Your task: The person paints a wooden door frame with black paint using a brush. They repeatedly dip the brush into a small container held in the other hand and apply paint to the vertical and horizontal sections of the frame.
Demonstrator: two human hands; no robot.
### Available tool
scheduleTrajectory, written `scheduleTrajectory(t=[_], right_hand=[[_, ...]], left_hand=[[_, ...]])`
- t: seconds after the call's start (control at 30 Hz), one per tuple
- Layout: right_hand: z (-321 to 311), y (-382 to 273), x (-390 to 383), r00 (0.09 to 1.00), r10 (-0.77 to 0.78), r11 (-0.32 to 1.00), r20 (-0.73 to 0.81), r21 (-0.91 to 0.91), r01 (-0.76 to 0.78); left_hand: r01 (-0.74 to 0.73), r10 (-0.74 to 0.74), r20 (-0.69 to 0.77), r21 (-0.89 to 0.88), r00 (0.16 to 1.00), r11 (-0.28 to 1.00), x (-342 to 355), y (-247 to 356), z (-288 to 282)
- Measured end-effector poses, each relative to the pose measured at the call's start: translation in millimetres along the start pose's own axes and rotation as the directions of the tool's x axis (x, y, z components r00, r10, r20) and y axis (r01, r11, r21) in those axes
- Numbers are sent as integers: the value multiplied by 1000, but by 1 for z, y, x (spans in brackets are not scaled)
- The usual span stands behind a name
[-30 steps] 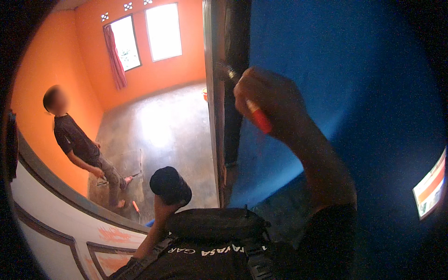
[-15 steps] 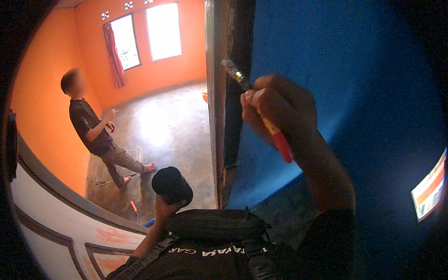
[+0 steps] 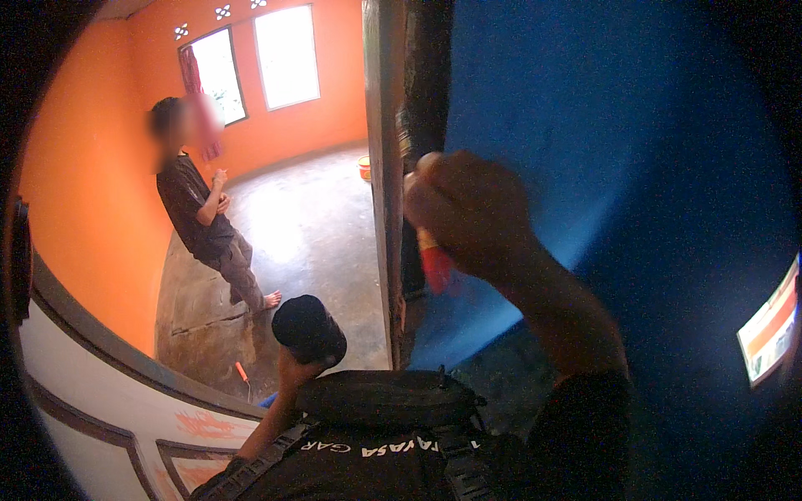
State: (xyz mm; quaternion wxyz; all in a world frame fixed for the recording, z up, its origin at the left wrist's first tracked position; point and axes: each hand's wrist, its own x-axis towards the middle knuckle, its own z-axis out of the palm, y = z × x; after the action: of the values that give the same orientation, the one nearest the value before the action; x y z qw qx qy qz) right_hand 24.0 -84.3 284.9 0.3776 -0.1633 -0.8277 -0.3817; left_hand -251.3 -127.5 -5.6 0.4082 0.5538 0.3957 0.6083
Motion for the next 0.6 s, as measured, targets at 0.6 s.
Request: scheduleTrajectory(t=[0.6], right_hand=[[34, -129, 51, 1000, -1, 1000, -12, 16, 1]], left_hand=[[-32, 33, 87, -13, 996, 999, -34, 19, -110]])
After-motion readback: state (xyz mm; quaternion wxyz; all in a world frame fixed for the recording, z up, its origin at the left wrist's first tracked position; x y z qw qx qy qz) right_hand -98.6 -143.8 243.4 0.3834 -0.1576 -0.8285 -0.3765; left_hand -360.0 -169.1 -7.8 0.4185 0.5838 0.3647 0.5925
